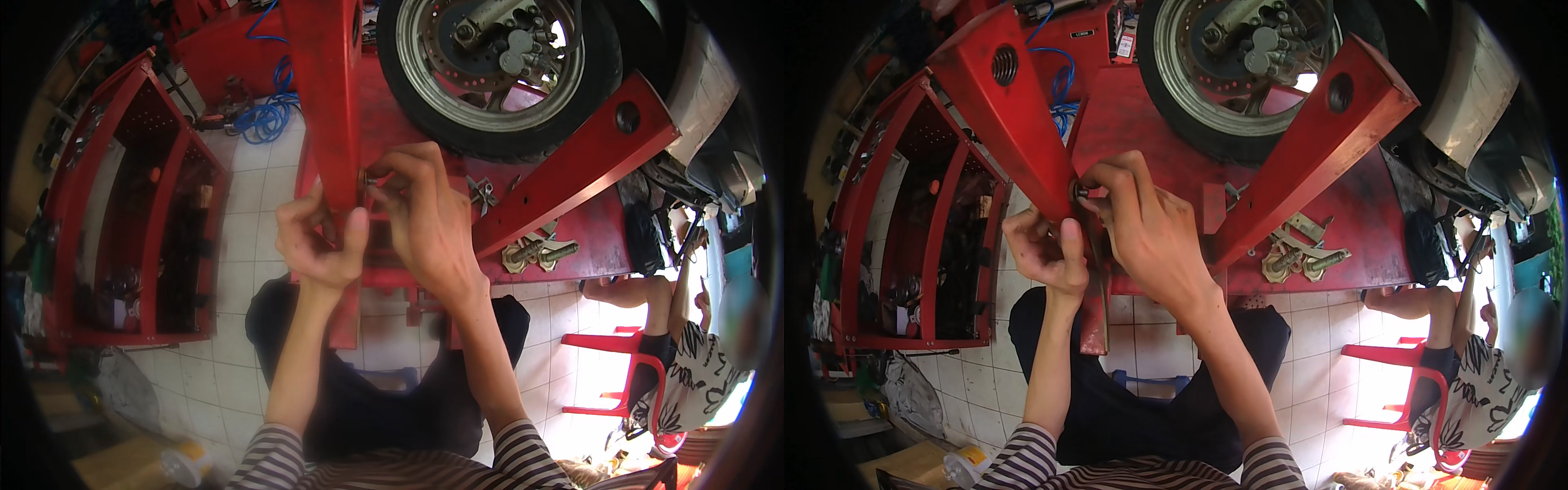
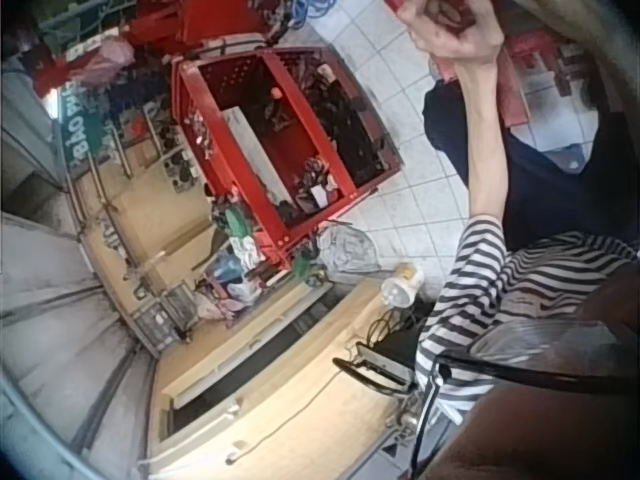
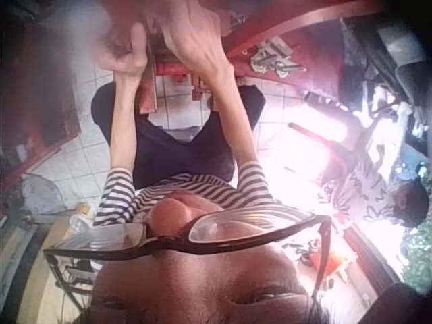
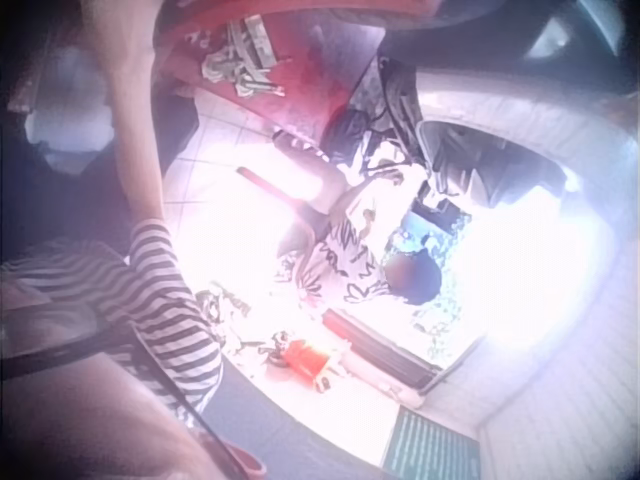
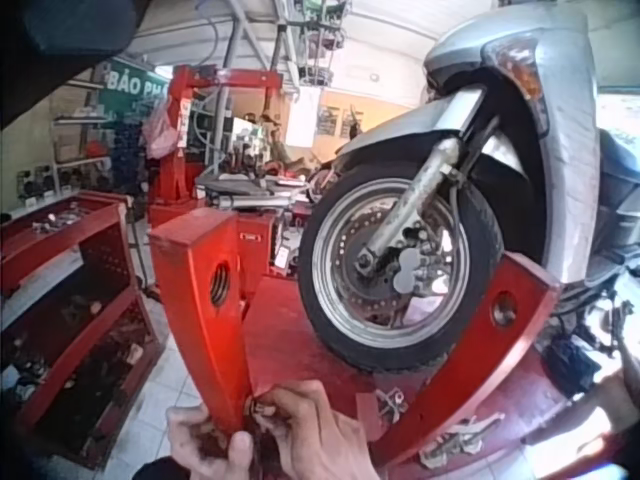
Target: The person assembles a metal compression device by inserting a threaded rod and springs into a red metal frame and tightening a nut by hand.
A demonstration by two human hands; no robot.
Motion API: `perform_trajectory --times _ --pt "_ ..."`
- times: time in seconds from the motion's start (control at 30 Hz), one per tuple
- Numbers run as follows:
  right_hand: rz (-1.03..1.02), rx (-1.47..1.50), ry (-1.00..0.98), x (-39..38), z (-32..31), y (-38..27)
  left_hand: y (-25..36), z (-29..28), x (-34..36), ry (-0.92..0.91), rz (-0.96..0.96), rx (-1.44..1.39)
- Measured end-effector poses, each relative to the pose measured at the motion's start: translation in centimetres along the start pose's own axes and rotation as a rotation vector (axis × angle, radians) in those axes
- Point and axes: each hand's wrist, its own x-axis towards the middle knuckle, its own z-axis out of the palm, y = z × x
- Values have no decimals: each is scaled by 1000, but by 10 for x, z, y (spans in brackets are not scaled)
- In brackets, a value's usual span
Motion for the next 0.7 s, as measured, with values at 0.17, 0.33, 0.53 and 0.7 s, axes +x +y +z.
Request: perform_trajectory --times 0.17,0.33,0.53,0.7 --pt "13 50 6 0 1 1 -1 1 0 16 -1 -10" --pt "27 72 25 -1 2 2 1 2 2 14 -14 -20" --pt "37 74 20 -3 3 2 1 -1 1 6 -49 -8" --pt "32 61 29 -4 3 3 3 1 3 30 -44 -24"
